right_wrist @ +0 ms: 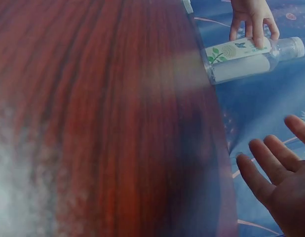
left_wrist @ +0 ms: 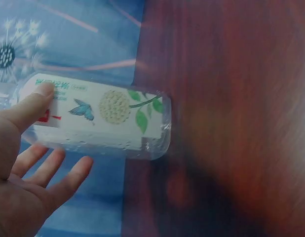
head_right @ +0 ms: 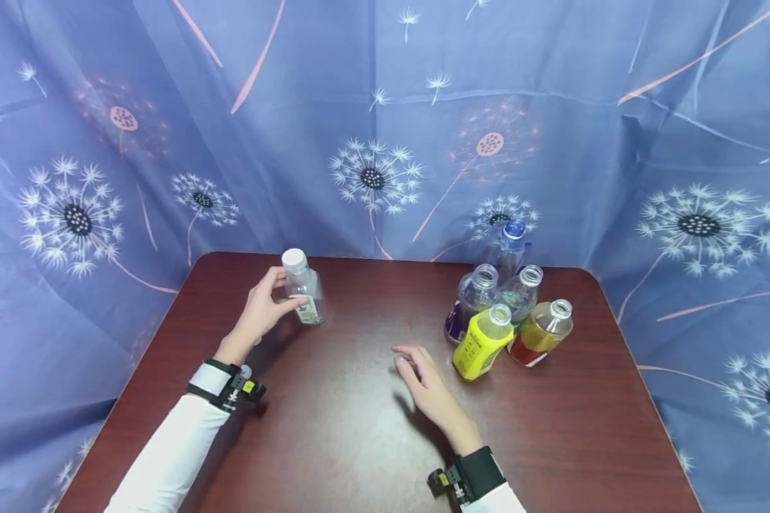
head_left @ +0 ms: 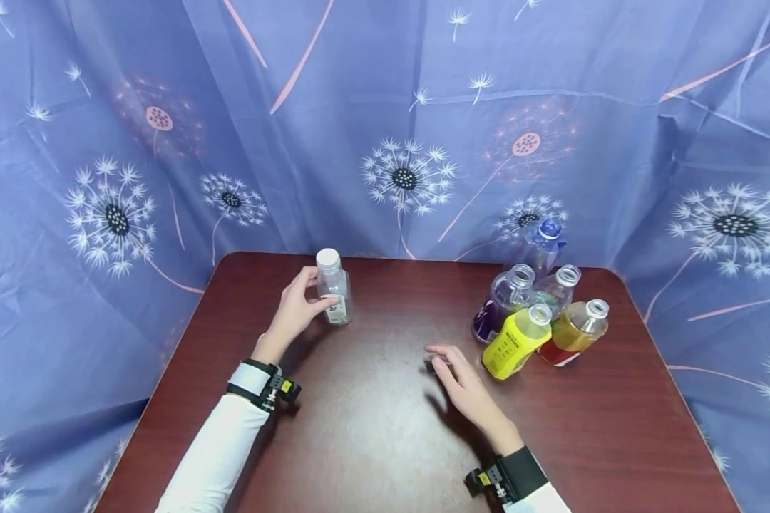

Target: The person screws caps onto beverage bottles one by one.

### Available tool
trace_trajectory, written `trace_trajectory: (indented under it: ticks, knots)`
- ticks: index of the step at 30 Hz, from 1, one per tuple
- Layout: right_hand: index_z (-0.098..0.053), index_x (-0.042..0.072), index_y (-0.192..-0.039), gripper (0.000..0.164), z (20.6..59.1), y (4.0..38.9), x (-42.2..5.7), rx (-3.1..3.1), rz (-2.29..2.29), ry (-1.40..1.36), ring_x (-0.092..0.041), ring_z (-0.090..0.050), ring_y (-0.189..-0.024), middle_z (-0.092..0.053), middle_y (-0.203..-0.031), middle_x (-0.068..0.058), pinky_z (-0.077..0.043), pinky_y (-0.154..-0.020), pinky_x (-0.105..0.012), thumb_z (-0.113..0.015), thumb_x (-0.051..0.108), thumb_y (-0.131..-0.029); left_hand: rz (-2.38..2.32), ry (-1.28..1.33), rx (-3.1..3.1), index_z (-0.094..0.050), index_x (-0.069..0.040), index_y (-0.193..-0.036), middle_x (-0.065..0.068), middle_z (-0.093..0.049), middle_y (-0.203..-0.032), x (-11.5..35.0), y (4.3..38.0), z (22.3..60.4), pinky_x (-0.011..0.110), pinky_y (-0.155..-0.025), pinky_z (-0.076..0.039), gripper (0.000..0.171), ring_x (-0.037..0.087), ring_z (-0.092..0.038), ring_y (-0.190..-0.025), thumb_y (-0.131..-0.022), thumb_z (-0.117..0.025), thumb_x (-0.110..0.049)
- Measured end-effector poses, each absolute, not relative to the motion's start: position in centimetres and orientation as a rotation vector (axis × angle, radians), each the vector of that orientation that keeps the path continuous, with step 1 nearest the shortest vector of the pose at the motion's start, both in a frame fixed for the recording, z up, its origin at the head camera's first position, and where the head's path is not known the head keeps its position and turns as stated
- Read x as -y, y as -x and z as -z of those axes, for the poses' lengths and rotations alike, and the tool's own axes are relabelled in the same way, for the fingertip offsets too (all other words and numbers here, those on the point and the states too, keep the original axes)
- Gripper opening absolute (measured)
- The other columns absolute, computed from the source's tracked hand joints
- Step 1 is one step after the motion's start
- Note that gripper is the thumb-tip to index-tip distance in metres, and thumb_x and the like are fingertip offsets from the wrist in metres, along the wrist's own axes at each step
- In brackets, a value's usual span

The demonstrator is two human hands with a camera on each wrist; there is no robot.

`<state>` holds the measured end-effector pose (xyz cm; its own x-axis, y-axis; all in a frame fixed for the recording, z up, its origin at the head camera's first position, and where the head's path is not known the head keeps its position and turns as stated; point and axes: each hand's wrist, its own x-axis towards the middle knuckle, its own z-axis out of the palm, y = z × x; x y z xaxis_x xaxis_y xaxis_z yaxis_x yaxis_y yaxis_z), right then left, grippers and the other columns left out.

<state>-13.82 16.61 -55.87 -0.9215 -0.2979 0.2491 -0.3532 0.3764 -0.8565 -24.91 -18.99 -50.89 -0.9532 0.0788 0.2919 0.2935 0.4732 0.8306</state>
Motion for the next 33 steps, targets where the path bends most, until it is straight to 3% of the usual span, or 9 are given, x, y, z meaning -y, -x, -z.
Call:
trace_trajectory:
  ticks: [9, 19, 27, 30, 33]
  knots:
    - [-0.070, 0.011, -0.126, 0.025, 56.3, 13.4, -17.1, 2.625, -1.560, -0.604, -0.024, -0.062, -0.123, -0.068, -0.128, -0.002, -0.048, -0.109, -0.040, -0.050, 0.016, -0.111, 1.356, 0.330, 2.648, -0.046, 0.000, -0.141, 0.026, -0.057, -0.137, 22.0, 27.0, 49.8, 0.055, -0.094, -0.057, 0.065, 0.043, -0.057, -0.129, -0.089, -0.083, -0.007]
    - [-0.072, 0.014, -0.119, 0.023, 56.4, 13.4, -17.4, 2.634, -1.523, -0.593, -0.021, -0.064, -0.119, -0.070, -0.122, 0.001, -0.050, -0.105, -0.039, -0.051, 0.014, -0.110, 1.356, 0.341, 2.671, -0.045, 0.002, -0.137, 0.028, -0.058, -0.134, 23.2, 28.4, 49.4, 0.057, -0.094, -0.057, 0.063, 0.044, -0.058, -0.128, -0.087, -0.084, -0.004]
    - [-0.073, 0.012, -0.118, 0.020, 56.2, 13.2, -17.5, 2.568, -1.509, -0.641, -0.021, -0.065, -0.115, -0.070, -0.121, -0.001, -0.052, -0.102, -0.033, -0.057, 0.010, -0.107, 1.285, 0.313, 2.616, -0.021, -0.005, -0.163, 0.030, -0.039, -0.150, 23.1, 26.9, 49.7, 0.065, -0.102, -0.047, 0.101, 0.049, -0.048, -0.135, -0.085, -0.086, -0.008]
    - [-0.073, 0.012, -0.116, 0.018, 55.9, 13.2, -17.6, 2.521, -1.512, -0.647, -0.020, -0.066, -0.113, -0.071, -0.119, -0.002, -0.053, -0.099, -0.029, -0.060, 0.007, -0.105, 1.242, 0.234, 2.482, -0.028, -0.004, -0.160, 0.029, -0.045, -0.141, 22.2, 25.6, 49.7, 0.059, -0.100, -0.049, 0.097, 0.044, -0.051, -0.127, -0.084, -0.088, -0.010]
    - [-0.073, 0.011, -0.114, 0.018, 55.8, 13.2, -17.6, 2.489, -1.516, -0.625, -0.018, -0.067, -0.109, -0.072, -0.118, -0.003, -0.055, -0.094, -0.026, -0.062, 0.003, -0.103, 1.223, 0.208, 2.316, -0.045, 0.001, -0.148, 0.025, -0.055, -0.125, 20.8, 24.1, 49.7, 0.048, -0.090, -0.052, 0.080, 0.038, -0.056, -0.113, -0.082, -0.089, -0.008]
